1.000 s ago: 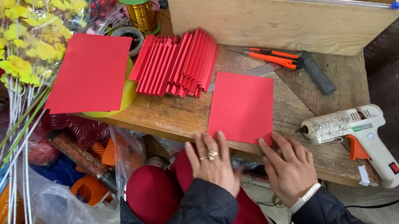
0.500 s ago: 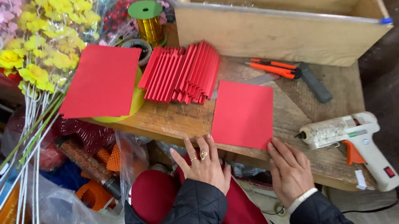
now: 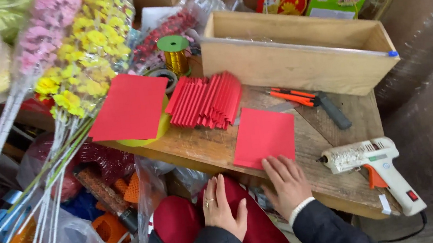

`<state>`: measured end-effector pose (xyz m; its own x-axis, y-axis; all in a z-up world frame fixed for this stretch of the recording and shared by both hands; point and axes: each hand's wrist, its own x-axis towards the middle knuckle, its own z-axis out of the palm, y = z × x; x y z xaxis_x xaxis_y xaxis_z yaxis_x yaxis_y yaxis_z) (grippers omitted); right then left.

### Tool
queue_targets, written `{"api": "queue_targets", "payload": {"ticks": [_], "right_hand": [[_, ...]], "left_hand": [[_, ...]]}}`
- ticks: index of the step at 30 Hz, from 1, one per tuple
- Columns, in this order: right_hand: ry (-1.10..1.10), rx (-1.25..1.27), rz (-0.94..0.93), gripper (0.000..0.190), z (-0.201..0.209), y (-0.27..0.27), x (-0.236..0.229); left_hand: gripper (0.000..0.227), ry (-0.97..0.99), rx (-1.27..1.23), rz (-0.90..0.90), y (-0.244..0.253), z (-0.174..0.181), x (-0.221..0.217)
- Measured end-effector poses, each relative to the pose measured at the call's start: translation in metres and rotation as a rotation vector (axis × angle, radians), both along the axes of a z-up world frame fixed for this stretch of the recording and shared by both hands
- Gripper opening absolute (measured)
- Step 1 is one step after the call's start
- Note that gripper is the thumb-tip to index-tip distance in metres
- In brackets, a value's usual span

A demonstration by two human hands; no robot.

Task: Folding red paper sheets into accordion-style fans by hand in a workshop setting.

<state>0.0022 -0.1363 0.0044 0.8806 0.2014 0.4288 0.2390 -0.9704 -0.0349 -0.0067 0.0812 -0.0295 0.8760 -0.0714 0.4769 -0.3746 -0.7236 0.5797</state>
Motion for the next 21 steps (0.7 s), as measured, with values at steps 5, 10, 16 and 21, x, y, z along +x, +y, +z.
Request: {"api": "queue_targets", "payload": {"ticks": [5,10,16,21], "right_hand": [[-0.19,0.029,0.132,0.039,-0.02,0.003,0.008],[-0.272,0.142,0.225,0.037,0.007,0.032,-0.031],[-0.401,0.385,0.367,0.037,0.137,0.064,-0.083],[0.172,1.793,-0.411,0.061,0.193,0.059,-0.13]], "left_hand": [[0.079,0.428,-0.449,0.11,0.003,0.009,-0.003],[0.074,0.778,-1.42,0.242,-0.019,0.072,-0.002],[0.02,0.783,-1.793,0.08,-0.006,0.079,-0.008],[0.019,0.627,-1.895,-0.173,-0.003,0.175,-0.051]]}}
